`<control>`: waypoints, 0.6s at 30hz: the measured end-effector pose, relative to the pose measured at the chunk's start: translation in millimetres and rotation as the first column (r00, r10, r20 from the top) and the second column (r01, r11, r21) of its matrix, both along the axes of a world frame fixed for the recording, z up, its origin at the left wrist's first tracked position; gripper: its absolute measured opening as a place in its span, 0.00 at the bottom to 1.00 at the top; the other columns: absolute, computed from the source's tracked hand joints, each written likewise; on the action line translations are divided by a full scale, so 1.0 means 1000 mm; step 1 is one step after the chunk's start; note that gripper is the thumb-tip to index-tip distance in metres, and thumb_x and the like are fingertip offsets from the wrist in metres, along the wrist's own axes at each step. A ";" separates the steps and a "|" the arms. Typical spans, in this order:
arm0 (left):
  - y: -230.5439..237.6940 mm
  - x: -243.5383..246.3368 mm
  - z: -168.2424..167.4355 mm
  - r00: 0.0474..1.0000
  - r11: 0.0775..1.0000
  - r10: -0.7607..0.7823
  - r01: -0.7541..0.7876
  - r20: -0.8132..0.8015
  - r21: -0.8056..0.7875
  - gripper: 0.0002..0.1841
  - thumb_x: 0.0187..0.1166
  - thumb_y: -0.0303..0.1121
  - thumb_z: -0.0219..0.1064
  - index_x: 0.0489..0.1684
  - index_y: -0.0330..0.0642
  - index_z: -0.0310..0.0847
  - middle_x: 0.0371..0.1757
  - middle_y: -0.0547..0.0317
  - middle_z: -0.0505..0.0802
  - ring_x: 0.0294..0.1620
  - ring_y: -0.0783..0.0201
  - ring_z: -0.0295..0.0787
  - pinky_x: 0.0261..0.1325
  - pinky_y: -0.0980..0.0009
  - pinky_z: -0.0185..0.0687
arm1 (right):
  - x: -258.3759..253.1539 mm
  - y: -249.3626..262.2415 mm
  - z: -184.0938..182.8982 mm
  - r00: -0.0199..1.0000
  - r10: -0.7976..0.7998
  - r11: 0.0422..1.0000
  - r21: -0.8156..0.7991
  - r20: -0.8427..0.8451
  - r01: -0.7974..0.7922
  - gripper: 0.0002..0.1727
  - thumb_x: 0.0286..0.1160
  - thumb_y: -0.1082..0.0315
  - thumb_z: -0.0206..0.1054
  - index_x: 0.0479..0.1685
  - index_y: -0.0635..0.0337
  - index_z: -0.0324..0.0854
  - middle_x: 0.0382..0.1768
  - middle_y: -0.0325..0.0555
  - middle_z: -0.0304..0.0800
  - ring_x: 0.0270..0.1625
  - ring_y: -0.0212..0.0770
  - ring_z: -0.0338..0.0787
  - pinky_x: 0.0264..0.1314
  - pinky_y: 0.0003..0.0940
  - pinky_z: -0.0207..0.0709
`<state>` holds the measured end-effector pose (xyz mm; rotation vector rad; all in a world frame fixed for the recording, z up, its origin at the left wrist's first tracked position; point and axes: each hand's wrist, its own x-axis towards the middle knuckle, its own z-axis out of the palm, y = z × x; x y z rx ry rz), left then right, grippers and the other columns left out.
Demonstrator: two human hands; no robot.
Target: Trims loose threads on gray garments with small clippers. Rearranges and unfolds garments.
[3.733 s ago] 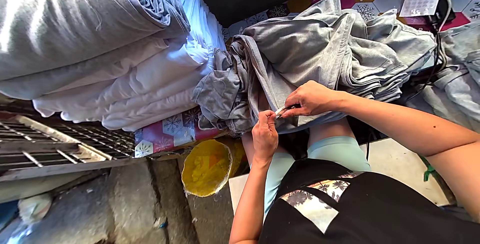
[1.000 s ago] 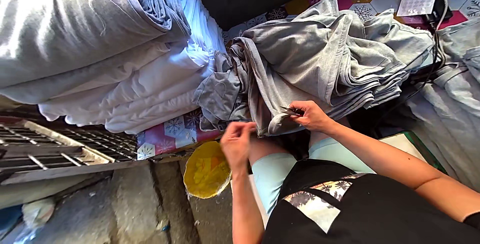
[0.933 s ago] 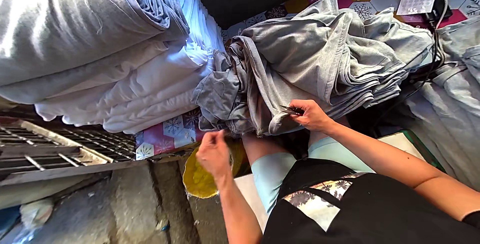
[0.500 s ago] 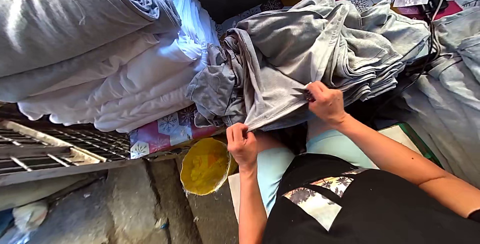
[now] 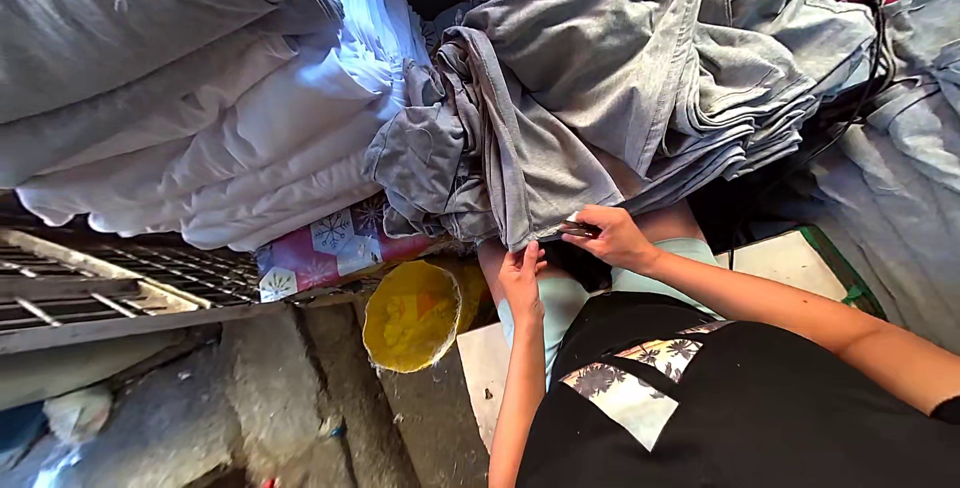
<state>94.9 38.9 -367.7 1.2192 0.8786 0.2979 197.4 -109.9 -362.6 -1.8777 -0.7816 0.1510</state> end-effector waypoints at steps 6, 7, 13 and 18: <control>-0.005 0.010 0.005 0.990 0.989 0.128 -0.123 0.052 -0.080 0.07 0.87 0.23 0.59 0.51 0.28 0.80 0.38 0.53 0.93 0.37 0.66 0.93 0.44 0.70 0.91 | 0.002 0.032 -0.024 0.979 0.085 0.992 -0.105 0.188 -0.066 0.07 0.58 0.74 0.78 0.35 0.65 0.91 0.33 0.53 0.89 0.30 0.51 0.90 0.28 0.52 0.82; -0.004 0.009 0.005 0.990 0.988 0.133 -0.128 0.054 -0.086 0.06 0.88 0.23 0.58 0.50 0.29 0.79 0.36 0.54 0.92 0.35 0.67 0.93 0.43 0.71 0.92 | -0.001 0.030 -0.029 0.967 0.098 0.993 -0.086 0.234 -0.080 0.05 0.57 0.75 0.77 0.32 0.65 0.90 0.31 0.53 0.88 0.28 0.50 0.89 0.25 0.50 0.81; -0.005 0.006 0.003 0.986 0.984 0.140 -0.128 0.088 -0.127 0.08 0.89 0.23 0.55 0.57 0.30 0.74 0.38 0.54 0.91 0.35 0.66 0.93 0.44 0.70 0.92 | -0.019 -0.002 -0.029 0.945 0.320 0.928 -0.179 -0.062 -0.326 0.10 0.69 0.69 0.70 0.42 0.66 0.91 0.38 0.54 0.91 0.41 0.52 0.92 0.42 0.54 0.83; -0.006 0.007 0.006 0.990 0.976 0.119 -0.104 0.069 -0.192 0.09 0.90 0.24 0.54 0.61 0.29 0.70 0.43 0.49 0.92 0.39 0.62 0.95 0.47 0.67 0.93 | -0.013 0.009 -0.001 0.906 0.012 0.997 -0.064 -0.424 -0.044 0.10 0.78 0.66 0.72 0.35 0.66 0.86 0.27 0.44 0.84 0.30 0.31 0.81 0.38 0.29 0.76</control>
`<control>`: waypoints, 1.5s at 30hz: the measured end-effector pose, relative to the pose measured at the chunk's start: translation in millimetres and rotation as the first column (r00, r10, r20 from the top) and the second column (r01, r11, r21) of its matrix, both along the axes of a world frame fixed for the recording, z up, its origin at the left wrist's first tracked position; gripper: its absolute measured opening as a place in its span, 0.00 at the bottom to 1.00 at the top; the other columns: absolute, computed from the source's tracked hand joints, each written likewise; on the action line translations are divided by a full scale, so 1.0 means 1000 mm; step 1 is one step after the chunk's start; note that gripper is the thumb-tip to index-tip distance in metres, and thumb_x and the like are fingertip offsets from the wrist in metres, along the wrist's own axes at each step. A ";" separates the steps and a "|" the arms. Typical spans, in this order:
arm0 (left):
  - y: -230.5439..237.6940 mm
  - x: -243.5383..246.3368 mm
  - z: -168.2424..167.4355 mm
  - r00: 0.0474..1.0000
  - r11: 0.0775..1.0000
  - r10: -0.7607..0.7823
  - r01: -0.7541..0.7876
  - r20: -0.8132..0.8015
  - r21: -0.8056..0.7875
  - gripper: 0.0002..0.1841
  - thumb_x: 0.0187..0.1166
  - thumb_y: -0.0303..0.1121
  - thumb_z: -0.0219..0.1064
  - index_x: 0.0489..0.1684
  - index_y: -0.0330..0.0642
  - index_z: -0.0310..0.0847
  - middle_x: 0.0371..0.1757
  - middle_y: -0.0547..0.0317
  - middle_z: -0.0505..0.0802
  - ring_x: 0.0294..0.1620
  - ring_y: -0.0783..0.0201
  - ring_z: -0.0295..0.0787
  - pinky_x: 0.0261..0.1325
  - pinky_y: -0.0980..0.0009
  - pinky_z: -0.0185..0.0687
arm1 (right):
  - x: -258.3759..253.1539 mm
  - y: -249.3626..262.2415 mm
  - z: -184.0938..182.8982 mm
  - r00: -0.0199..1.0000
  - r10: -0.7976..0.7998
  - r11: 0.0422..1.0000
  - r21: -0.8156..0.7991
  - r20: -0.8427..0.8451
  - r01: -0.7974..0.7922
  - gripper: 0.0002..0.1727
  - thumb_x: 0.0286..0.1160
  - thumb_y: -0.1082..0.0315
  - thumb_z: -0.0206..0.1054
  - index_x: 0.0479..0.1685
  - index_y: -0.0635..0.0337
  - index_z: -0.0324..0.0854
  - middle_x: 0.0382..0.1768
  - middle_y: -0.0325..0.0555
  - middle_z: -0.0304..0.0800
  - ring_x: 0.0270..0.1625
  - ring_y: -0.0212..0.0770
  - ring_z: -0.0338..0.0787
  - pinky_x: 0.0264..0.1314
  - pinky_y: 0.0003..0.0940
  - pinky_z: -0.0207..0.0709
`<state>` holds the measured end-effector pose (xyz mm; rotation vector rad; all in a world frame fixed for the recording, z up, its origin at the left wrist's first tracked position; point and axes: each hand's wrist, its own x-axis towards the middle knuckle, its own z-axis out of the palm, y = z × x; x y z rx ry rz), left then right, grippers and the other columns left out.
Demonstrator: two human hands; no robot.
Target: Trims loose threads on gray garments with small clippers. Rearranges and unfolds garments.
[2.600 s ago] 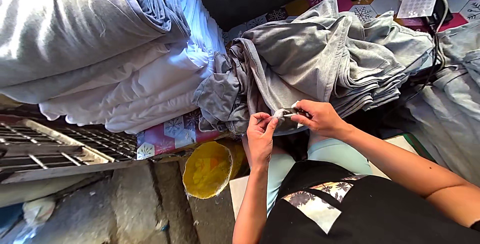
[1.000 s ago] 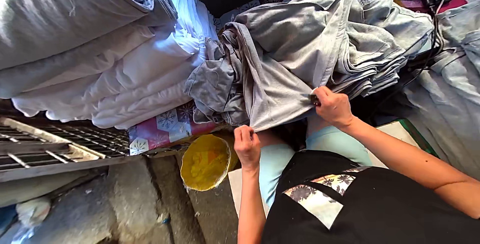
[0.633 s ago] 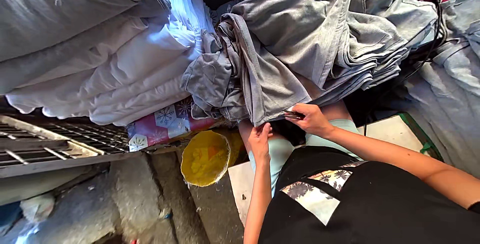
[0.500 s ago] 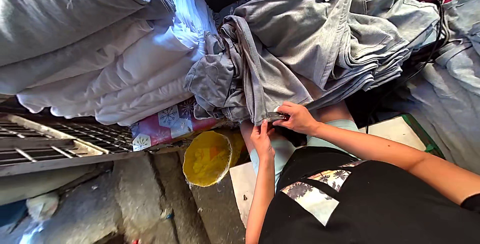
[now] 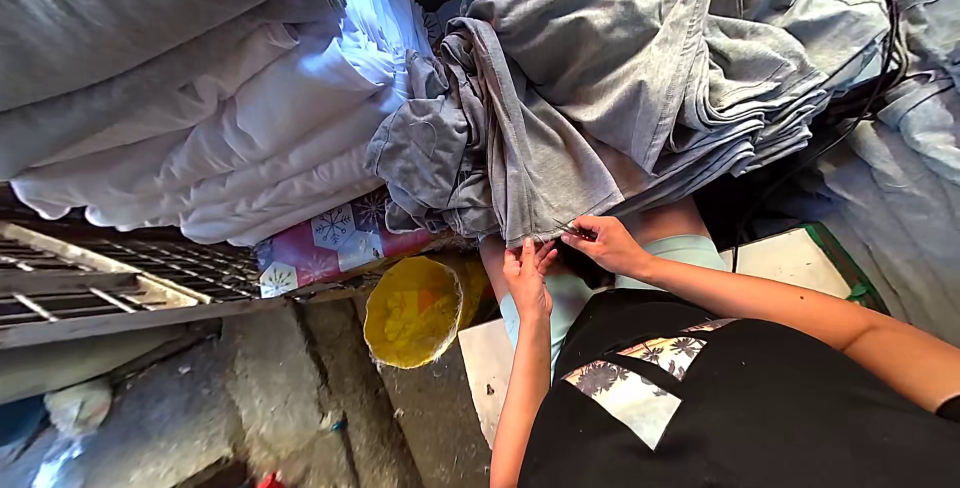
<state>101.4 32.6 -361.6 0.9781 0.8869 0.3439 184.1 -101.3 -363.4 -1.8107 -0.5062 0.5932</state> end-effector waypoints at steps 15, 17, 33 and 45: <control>0.006 -0.027 0.024 0.955 0.860 -0.261 0.296 -0.140 0.415 0.05 0.82 0.20 0.63 0.39 0.31 0.84 0.27 0.63 0.91 0.28 0.76 0.87 0.35 0.81 0.85 | 0.026 0.002 0.005 0.719 0.448 0.883 0.138 -0.531 -0.448 0.24 0.95 0.56 0.50 0.33 0.59 0.84 0.14 0.25 0.66 0.14 0.19 0.60 0.18 0.17 0.53; 0.005 -0.027 0.024 0.957 0.851 -0.262 0.292 -0.128 0.436 0.05 0.82 0.20 0.63 0.38 0.31 0.84 0.27 0.63 0.90 0.27 0.76 0.87 0.34 0.81 0.84 | 0.029 0.008 0.007 0.662 0.429 0.888 0.153 -0.614 -0.433 0.26 0.95 0.52 0.49 0.26 0.54 0.78 0.12 0.25 0.65 0.12 0.19 0.59 0.16 0.16 0.51; 0.011 -0.033 0.020 0.954 0.842 -0.281 0.297 -0.104 0.450 0.04 0.79 0.19 0.63 0.36 0.32 0.85 0.27 0.64 0.90 0.29 0.76 0.87 0.37 0.80 0.84 | 0.025 0.011 0.001 0.565 0.301 0.948 0.179 -0.768 -0.262 0.24 0.92 0.53 0.55 0.26 0.54 0.82 0.09 0.23 0.61 0.09 0.18 0.54 0.12 0.15 0.46; 0.014 -0.037 0.025 0.950 0.832 -0.288 0.312 -0.124 0.459 0.05 0.79 0.19 0.64 0.35 0.33 0.84 0.26 0.65 0.89 0.28 0.76 0.86 0.37 0.81 0.84 | 0.029 0.016 -0.002 0.417 0.364 0.922 0.259 -0.833 -0.288 0.26 0.93 0.48 0.50 0.27 0.53 0.80 0.10 0.24 0.61 0.09 0.17 0.55 0.11 0.12 0.46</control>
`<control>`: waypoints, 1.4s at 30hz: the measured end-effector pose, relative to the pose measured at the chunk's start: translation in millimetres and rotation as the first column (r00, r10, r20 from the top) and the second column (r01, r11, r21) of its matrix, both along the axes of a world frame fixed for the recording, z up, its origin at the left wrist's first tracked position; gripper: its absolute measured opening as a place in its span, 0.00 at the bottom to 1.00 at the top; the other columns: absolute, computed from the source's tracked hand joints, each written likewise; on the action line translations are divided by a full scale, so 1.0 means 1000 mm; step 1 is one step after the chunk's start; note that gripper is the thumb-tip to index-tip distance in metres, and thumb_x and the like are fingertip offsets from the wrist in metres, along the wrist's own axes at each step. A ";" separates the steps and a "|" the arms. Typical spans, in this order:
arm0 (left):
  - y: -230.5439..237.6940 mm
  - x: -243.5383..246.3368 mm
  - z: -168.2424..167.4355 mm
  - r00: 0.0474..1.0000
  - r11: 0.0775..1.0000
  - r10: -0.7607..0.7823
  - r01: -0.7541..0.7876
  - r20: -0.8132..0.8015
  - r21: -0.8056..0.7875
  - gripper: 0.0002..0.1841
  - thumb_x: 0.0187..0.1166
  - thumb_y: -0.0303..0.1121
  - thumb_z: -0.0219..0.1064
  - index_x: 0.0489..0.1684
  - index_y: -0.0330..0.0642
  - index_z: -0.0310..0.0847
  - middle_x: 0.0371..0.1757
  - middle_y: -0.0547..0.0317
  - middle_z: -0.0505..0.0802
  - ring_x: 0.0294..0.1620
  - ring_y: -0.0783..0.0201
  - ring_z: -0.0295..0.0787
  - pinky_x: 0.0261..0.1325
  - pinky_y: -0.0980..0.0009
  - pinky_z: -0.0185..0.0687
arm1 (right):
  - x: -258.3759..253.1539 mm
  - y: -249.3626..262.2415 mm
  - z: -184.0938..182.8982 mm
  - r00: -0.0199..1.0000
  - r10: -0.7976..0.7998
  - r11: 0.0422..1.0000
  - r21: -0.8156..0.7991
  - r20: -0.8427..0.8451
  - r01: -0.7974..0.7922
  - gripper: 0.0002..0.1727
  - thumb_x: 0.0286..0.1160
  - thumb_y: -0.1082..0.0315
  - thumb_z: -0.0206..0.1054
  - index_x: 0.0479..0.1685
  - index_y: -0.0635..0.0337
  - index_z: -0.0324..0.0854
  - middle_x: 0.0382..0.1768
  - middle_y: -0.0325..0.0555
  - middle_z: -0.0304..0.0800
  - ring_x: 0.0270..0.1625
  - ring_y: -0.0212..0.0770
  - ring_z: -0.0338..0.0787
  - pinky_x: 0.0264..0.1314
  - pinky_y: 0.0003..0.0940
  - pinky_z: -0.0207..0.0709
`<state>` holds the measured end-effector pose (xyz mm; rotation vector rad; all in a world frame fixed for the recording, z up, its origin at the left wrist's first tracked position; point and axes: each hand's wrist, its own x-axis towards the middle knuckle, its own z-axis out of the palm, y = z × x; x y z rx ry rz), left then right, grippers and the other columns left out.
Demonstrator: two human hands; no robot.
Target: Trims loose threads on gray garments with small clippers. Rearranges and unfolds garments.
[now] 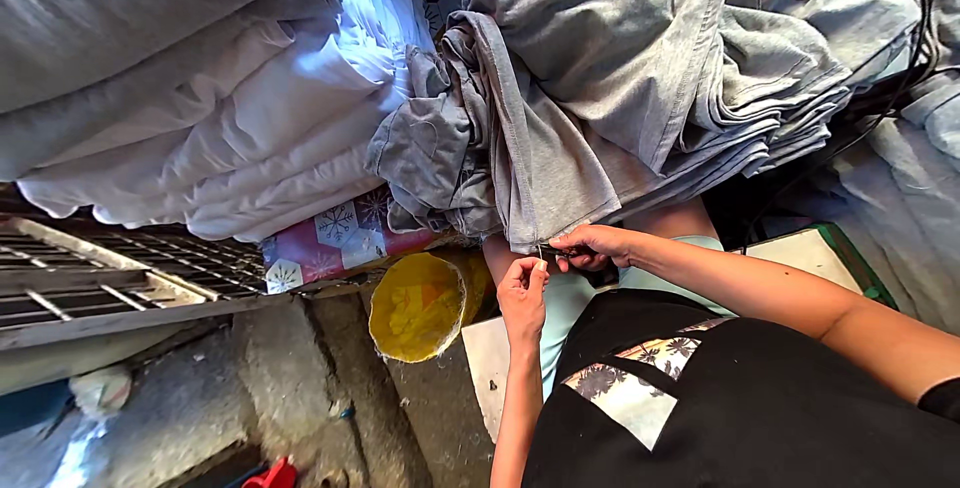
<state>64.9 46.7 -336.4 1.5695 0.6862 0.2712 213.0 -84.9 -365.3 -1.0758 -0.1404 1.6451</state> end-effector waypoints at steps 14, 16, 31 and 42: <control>0.001 -0.002 -0.001 1.000 1.000 -0.006 0.006 -0.007 -0.019 0.05 0.79 0.19 0.63 0.34 0.34 0.84 0.26 0.65 0.89 0.28 0.77 0.86 0.36 0.82 0.83 | 0.001 0.007 0.010 0.992 0.002 0.998 -0.061 0.125 0.006 0.25 0.92 0.53 0.55 0.23 0.55 0.80 0.08 0.25 0.61 0.08 0.17 0.55 0.11 0.14 0.45; 0.010 -0.010 0.000 0.999 0.999 -0.006 0.008 -0.047 0.050 0.04 0.79 0.20 0.63 0.37 0.32 0.84 0.27 0.64 0.89 0.29 0.76 0.86 0.37 0.80 0.84 | 0.000 0.003 0.010 0.988 -0.028 0.999 -0.031 0.153 0.033 0.25 0.92 0.53 0.54 0.23 0.53 0.80 0.08 0.24 0.60 0.08 0.17 0.54 0.11 0.14 0.45; 0.000 0.022 -0.037 0.980 0.640 -0.139 -0.023 0.145 0.768 0.08 0.77 0.21 0.66 0.44 0.26 0.91 0.46 0.41 0.96 0.49 0.56 0.96 0.56 0.68 0.91 | -0.003 -0.029 0.002 0.967 -0.238 0.964 -0.100 0.093 0.246 0.27 0.95 0.47 0.47 0.33 0.53 0.81 0.11 0.24 0.60 0.09 0.18 0.53 0.12 0.14 0.46; 0.008 0.044 -0.075 0.998 0.463 -0.028 -0.033 0.052 0.886 0.06 0.71 0.23 0.73 0.39 0.30 0.93 0.45 0.37 0.93 0.48 0.45 0.94 0.53 0.61 0.89 | 0.001 -0.041 0.005 0.955 -0.281 0.950 -0.116 0.096 0.291 0.27 0.95 0.46 0.46 0.35 0.54 0.82 0.12 0.25 0.62 0.09 0.18 0.55 0.12 0.13 0.47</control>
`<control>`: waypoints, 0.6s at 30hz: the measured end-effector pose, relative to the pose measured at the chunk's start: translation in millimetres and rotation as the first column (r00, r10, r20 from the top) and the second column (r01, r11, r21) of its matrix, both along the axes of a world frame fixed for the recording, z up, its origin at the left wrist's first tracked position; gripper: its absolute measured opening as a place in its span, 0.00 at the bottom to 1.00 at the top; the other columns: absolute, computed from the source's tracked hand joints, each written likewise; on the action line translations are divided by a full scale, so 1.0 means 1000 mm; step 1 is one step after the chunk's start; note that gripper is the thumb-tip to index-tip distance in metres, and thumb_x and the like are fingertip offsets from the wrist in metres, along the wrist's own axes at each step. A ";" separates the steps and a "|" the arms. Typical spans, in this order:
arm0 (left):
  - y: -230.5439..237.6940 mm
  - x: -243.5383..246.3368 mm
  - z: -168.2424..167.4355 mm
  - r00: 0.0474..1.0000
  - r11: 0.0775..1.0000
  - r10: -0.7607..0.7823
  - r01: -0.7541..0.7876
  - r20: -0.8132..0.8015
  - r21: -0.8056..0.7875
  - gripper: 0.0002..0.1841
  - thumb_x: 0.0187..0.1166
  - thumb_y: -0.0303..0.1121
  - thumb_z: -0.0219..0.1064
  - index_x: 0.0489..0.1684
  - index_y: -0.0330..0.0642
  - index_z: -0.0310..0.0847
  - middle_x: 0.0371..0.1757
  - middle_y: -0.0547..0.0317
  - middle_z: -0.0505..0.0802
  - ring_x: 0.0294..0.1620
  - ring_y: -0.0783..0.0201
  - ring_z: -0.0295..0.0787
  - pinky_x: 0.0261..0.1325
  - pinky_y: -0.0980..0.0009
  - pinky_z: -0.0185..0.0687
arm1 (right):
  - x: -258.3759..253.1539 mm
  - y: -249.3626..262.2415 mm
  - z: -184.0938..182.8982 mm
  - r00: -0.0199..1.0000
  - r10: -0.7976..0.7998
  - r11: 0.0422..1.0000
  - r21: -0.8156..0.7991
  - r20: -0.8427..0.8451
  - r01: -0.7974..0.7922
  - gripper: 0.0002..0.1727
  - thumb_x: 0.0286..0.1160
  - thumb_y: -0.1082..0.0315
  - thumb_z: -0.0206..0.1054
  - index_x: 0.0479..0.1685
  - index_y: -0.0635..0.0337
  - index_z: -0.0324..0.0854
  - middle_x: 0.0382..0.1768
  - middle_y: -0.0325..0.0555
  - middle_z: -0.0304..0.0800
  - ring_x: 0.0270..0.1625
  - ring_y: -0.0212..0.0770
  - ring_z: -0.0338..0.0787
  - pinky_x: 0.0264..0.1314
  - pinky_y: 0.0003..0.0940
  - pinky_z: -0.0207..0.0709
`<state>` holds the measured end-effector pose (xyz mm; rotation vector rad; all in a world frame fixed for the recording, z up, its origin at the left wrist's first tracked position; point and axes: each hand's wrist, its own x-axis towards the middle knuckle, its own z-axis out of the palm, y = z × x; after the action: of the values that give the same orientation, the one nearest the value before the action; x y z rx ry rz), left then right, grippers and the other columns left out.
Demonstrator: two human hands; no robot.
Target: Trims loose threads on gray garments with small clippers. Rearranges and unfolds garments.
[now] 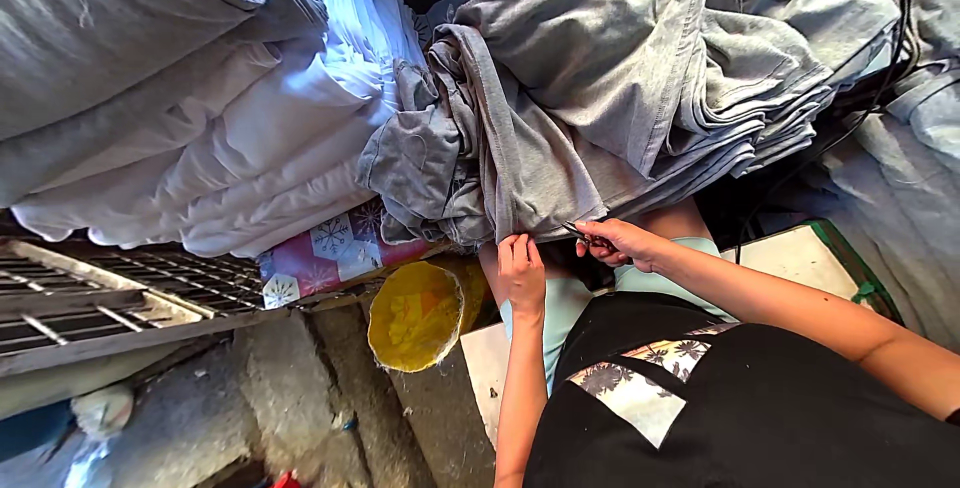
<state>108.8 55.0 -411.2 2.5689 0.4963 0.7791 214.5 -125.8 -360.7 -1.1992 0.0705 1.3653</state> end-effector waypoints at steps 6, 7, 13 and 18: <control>0.006 0.007 -0.013 0.999 0.999 0.006 -0.004 0.040 -0.049 0.03 0.68 0.24 0.75 0.31 0.33 0.94 0.41 0.39 0.92 0.46 0.47 0.93 0.52 0.60 0.89 | -0.002 0.000 0.002 1.000 0.003 1.000 -0.011 0.008 -0.002 0.27 0.95 0.47 0.46 0.35 0.54 0.82 0.12 0.24 0.62 0.10 0.18 0.55 0.12 0.14 0.48; 0.007 0.007 -0.014 0.999 0.997 0.006 -0.002 0.046 -0.071 0.04 0.67 0.25 0.75 0.31 0.33 0.94 0.41 0.39 0.92 0.46 0.47 0.92 0.51 0.60 0.89 | -0.003 0.000 0.002 1.000 0.000 1.000 -0.010 0.004 0.000 0.27 0.95 0.47 0.46 0.36 0.54 0.82 0.12 0.25 0.63 0.10 0.18 0.56 0.12 0.14 0.48; -0.001 -0.014 0.019 0.999 0.968 0.002 0.009 0.042 -0.250 0.03 0.64 0.25 0.75 0.28 0.34 0.92 0.41 0.45 0.92 0.44 0.61 0.92 0.49 0.73 0.88 | -0.007 0.007 0.006 0.989 0.121 0.993 -0.018 0.081 -0.120 0.27 0.95 0.47 0.47 0.34 0.53 0.83 0.11 0.24 0.61 0.10 0.19 0.55 0.13 0.15 0.48; -0.009 -0.024 0.031 0.998 0.952 -0.011 0.030 0.065 -0.305 0.04 0.64 0.24 0.74 0.29 0.32 0.92 0.40 0.44 0.92 0.41 0.63 0.92 0.47 0.75 0.89 | -0.014 0.021 0.004 0.973 0.219 0.976 -0.022 0.078 -0.218 0.26 0.94 0.48 0.49 0.31 0.53 0.82 0.11 0.23 0.62 0.10 0.19 0.56 0.13 0.16 0.48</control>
<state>84.8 46.3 -380.1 2.2529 0.5254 0.7110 200.5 -105.2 -356.7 -1.3011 -0.1127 1.5068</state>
